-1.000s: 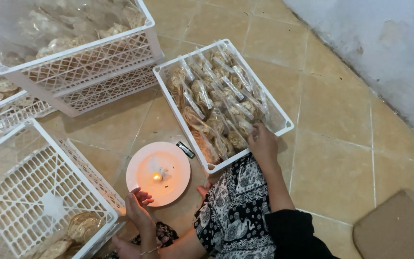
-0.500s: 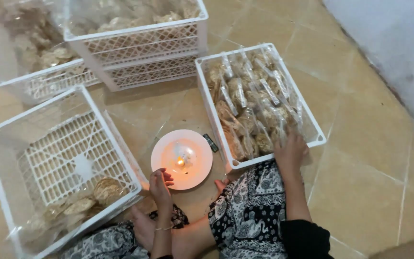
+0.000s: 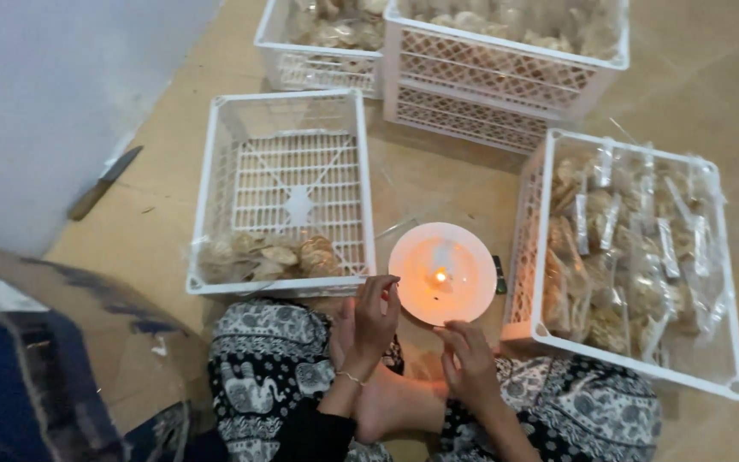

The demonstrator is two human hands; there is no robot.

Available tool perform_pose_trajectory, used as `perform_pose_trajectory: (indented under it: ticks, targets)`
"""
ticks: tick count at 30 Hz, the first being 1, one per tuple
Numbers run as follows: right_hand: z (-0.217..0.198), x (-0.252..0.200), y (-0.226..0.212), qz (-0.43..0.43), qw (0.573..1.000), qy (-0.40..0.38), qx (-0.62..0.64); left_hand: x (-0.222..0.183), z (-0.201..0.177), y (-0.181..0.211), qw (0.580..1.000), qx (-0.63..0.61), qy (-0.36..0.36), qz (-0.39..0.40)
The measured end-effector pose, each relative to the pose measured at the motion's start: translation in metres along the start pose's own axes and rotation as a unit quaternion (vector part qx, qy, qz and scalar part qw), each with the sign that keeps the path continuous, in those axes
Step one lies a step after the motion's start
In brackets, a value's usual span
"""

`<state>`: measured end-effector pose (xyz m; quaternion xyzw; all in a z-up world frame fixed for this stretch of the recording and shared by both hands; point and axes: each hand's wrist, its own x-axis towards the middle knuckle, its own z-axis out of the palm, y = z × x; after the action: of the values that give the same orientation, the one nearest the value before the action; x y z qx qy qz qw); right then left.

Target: Sealing plastic food bags manually using a candle flame and organizing them into plastic crates.

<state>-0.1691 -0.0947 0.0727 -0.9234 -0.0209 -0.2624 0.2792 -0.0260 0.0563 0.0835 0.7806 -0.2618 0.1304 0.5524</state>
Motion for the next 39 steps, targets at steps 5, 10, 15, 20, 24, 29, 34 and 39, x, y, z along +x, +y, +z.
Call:
perform_pose_trajectory:
  ticks: [5, 10, 15, 20, 24, 29, 34, 39]
  targets:
    - [0.046, -0.023, 0.012, 0.049, 0.974, -0.204, 0.087, 0.045, -0.072, -0.013, 0.978, 0.042, 0.205, 0.002]
    - [0.055, -0.012, 0.04, 0.267, 0.869, -0.402, 0.109, 0.088, -0.112, -0.038, 0.971, 0.013, 0.166, -0.17]
    - [0.049, -0.004, 0.042, 0.31, 0.829, -0.462, 0.052, 0.112, -0.098, -0.031, 0.935, 0.063, -0.046, -0.346]
    - [0.042, 0.001, 0.035, 0.325, 0.83, -0.448, 0.071, 0.113, -0.066, -0.097, 0.922, 0.153, -0.016, -0.356]
    - [0.045, -0.002, 0.038, 0.316, 0.837, -0.437, 0.095, 0.12, -0.066, -0.102, 0.904, 0.163, -0.017, -0.396]
    - [0.045, -0.003, 0.035, 0.321, 0.849, -0.41, 0.095, 0.107, -0.064, -0.123, 0.932, 0.117, -0.036, -0.341]
    - [0.059, -0.017, 0.046, 0.292, 0.892, -0.324, 0.117, 0.117, -0.076, -0.078, 0.954, -0.047, 0.08, -0.286]
    - [0.046, -0.008, 0.033, 0.27, 0.914, -0.199, 0.228, 0.122, -0.073, -0.04, 0.982, 0.067, 0.174, -0.01]
